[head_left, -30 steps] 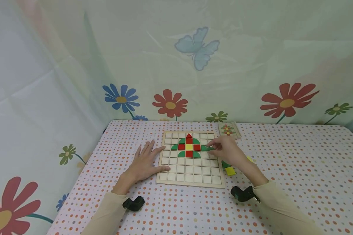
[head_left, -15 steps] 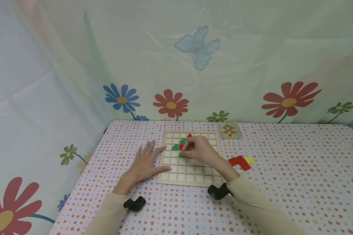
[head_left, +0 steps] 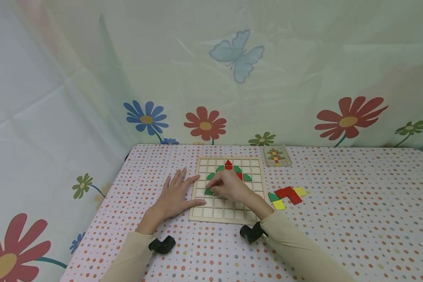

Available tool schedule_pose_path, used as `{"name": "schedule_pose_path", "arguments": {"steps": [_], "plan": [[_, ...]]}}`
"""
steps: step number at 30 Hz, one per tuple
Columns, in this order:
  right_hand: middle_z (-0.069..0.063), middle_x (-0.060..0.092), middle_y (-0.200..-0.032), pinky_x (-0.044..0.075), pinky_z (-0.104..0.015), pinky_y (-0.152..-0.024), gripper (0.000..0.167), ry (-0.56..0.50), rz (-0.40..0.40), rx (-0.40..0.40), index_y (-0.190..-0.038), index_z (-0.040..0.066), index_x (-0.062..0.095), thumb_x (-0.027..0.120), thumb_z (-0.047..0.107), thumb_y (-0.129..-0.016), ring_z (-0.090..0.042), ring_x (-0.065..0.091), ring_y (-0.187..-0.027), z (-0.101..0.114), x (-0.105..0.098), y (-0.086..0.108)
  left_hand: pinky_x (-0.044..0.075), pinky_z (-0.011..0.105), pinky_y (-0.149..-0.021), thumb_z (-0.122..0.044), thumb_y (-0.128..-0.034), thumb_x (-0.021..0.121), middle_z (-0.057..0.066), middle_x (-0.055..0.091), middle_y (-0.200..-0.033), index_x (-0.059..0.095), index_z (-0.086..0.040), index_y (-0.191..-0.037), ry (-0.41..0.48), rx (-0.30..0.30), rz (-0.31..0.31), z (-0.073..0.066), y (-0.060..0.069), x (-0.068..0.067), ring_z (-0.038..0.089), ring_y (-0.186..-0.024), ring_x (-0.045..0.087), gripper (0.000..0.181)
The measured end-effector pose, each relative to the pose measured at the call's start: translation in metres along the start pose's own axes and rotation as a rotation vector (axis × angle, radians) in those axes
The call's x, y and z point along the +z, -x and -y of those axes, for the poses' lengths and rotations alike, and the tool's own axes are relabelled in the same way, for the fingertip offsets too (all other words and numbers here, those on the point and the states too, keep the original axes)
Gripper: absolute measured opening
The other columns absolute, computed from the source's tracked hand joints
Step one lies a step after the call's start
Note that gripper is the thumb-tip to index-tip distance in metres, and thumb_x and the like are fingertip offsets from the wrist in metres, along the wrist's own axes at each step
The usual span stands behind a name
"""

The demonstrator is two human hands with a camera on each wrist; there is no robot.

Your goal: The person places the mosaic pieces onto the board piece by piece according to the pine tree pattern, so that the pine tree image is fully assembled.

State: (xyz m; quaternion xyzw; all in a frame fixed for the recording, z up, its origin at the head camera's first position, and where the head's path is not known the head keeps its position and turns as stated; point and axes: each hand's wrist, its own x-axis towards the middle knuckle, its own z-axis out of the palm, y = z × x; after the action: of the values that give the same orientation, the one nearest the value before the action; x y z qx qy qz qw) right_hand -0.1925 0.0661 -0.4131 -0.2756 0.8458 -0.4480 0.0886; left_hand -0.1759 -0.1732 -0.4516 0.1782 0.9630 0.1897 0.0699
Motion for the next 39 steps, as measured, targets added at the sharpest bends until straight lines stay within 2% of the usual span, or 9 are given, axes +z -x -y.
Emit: {"name": "schedule_pose_path", "arguments": {"steps": [8,16,19,26,33,39], "plan": [[-0.012,0.074,-0.096,0.056,-0.02,-0.069,0.012,0.036,0.017,-0.005,-0.098,-0.005,0.081,0.072,-0.01,-0.093,-0.01,0.07,-0.076,0.001,0.004,0.0,0.002,0.064,-0.126,-0.073,-0.09,0.065,0.017,0.012,-0.174,0.039,-0.029,-0.163,0.003,0.001,-0.001,0.0,0.001,0.0,0.037,-0.161,0.005,0.089],[-0.007,0.075,-0.098,0.058,-0.027,-0.08,0.012,0.169,0.032,0.006,-0.098,-0.001,0.083,0.073,-0.008,-0.093,-0.017,0.068,-0.095,0.013,0.004,0.001,0.003,0.065,-0.126,-0.072,-0.09,0.066,0.018,0.013,-0.174,0.04,-0.029,-0.163,0.001,0.004,-0.005,-0.001,0.001,-0.001,0.038,-0.161,0.006,0.088],[-0.007,0.076,-0.097,0.059,-0.03,-0.083,0.012,0.2,0.046,0.003,-0.098,-0.001,0.082,0.073,-0.008,-0.093,-0.019,0.068,-0.097,0.014,0.004,0.001,0.002,0.064,-0.126,-0.072,-0.0899,0.066,0.018,0.013,-0.174,0.04,-0.029,-0.163,0.002,0.005,-0.004,-0.002,0.0,-0.001,0.038,-0.161,0.006,0.088],[-0.009,0.076,-0.097,0.06,-0.033,-0.086,0.012,0.262,0.067,-0.054,-0.098,-0.003,0.081,0.072,-0.008,-0.093,-0.022,0.069,-0.097,0.014,0.006,0.0,0.002,0.064,-0.126,-0.071,-0.0898,0.067,0.018,0.013,-0.174,0.041,-0.028,-0.163,0.015,0.0,-0.001,-0.003,0.001,-0.002,0.038,-0.161,0.006,0.089],[-0.009,0.074,-0.096,0.059,-0.03,-0.085,0.011,0.302,0.072,-0.129,-0.098,-0.003,0.081,0.074,-0.009,-0.092,-0.023,0.069,-0.096,0.012,0.006,0.001,0.001,0.064,-0.127,-0.07,-0.0901,0.067,0.018,0.012,-0.174,0.04,-0.028,-0.163,0.021,0.003,0.001,-0.003,0.001,-0.003,0.038,-0.161,0.005,0.088],[-0.009,0.075,-0.097,0.06,-0.031,-0.087,0.012,0.328,0.069,-0.15,-0.098,-0.003,0.081,0.074,-0.009,-0.092,-0.024,0.07,-0.098,0.009,0.007,0.002,0.0,0.064,-0.126,-0.071,-0.0899,0.067,0.018,0.011,-0.174,0.04,-0.028,-0.163,0.032,0.006,0.007,-0.002,0.001,-0.003,0.038,-0.161,0.004,0.089]]}}
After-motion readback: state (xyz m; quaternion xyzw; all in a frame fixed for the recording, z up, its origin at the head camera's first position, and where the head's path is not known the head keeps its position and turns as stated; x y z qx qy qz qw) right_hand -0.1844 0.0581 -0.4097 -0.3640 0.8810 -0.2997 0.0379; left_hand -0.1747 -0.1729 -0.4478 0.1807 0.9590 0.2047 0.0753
